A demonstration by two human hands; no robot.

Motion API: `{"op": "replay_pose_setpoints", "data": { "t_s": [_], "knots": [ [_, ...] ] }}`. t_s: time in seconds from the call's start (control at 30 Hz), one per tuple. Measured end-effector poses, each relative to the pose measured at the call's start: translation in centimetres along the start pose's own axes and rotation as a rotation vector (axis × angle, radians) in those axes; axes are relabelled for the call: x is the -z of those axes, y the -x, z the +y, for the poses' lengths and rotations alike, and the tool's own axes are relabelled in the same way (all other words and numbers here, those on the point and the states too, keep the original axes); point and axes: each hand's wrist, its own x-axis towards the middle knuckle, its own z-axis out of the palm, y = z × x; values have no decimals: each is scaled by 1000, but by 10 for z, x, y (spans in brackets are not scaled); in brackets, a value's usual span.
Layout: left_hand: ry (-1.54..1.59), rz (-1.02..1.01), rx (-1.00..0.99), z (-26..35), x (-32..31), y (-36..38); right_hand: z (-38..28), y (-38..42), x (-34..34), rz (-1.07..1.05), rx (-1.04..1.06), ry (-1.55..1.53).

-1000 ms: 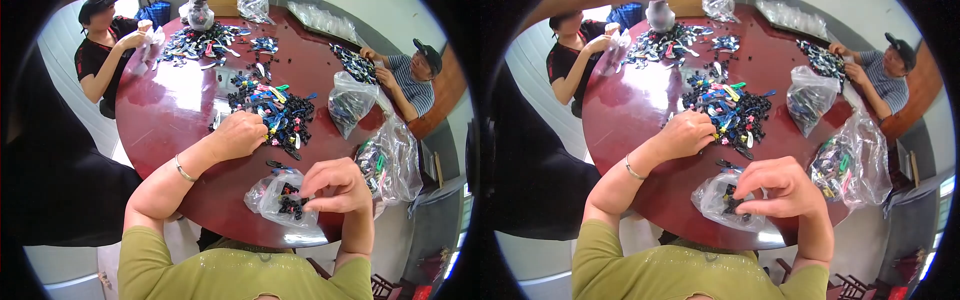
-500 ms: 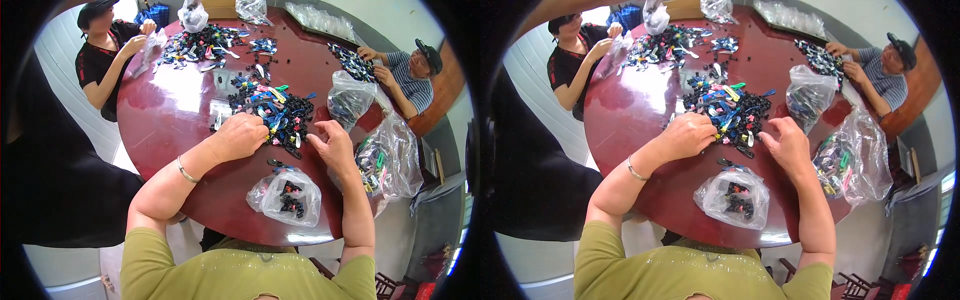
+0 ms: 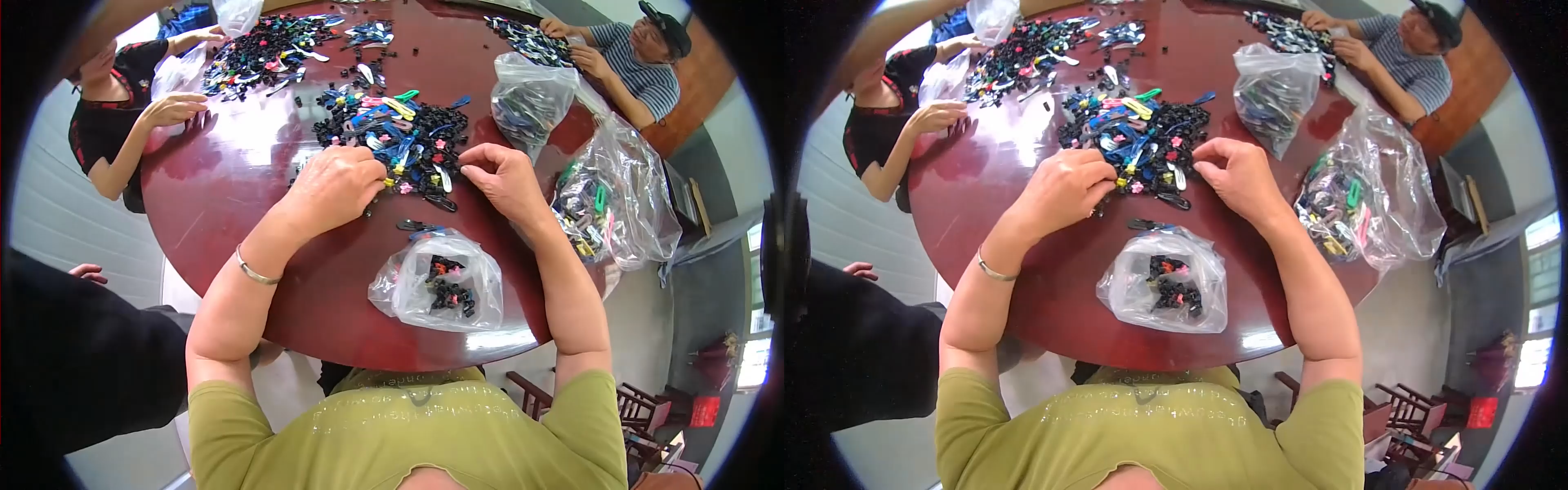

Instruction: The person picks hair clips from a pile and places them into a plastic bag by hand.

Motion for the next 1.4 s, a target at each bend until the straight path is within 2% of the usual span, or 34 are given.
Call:
{"op": "replay_pose_setpoints", "data": {
  "t_s": [0.17, 0.37, 0.57, 0.67, 0.77, 0.8, 0.93, 0.97, 1.03, 1.07, 1.17, 1.2, 1.23, 1.3, 1.4],
  "knots": [
    [-16, -3, 6, -1, 0, 0, 2, 0, 6, 65, 73, 115],
    [-3, -10, 10, 2, -1, 0, -8, 2, 0, -10, 12, 185],
    [16, -7, 4, 4, 1, -2, -7, 1, -2, 21, 60, 248],
    [13, 13, -4, 5, 2, -2, -5, 0, 2, -8, -42, -19],
    [21, 68, -22, 6, 0, -3, -22, 5, 12, -55, -204, -495],
    [30, 75, -27, 6, -1, -3, -34, 6, 20, -114, -219, -536],
    [56, 73, -25, 6, -4, -3, -70, 30, 41, -407, 7, -715],
    [59, 62, -24, 6, -4, -2, -80, 35, 43, -419, 122, -689],
    [73, 59, -25, 5, -4, -2, -91, 38, 50, -574, 277, -534],
    [83, 55, -30, 5, -5, -2, -91, 41, 46, -586, 283, -586],
    [82, 43, -33, 4, -6, -2, -94, 39, 51, -590, 251, -443],
    [85, 47, -29, 4, -7, -2, -87, 37, 46, -458, 270, -459],
    [90, 51, -27, 4, -7, -2, -81, 36, 41, -327, 132, -514],
    [88, 64, -28, 7, -8, -3, -62, 23, 35, -115, 84, -242],
    [69, 80, -28, 12, -7, -5, -23, 9, 25, -95, 71, 112]
  ]
}}
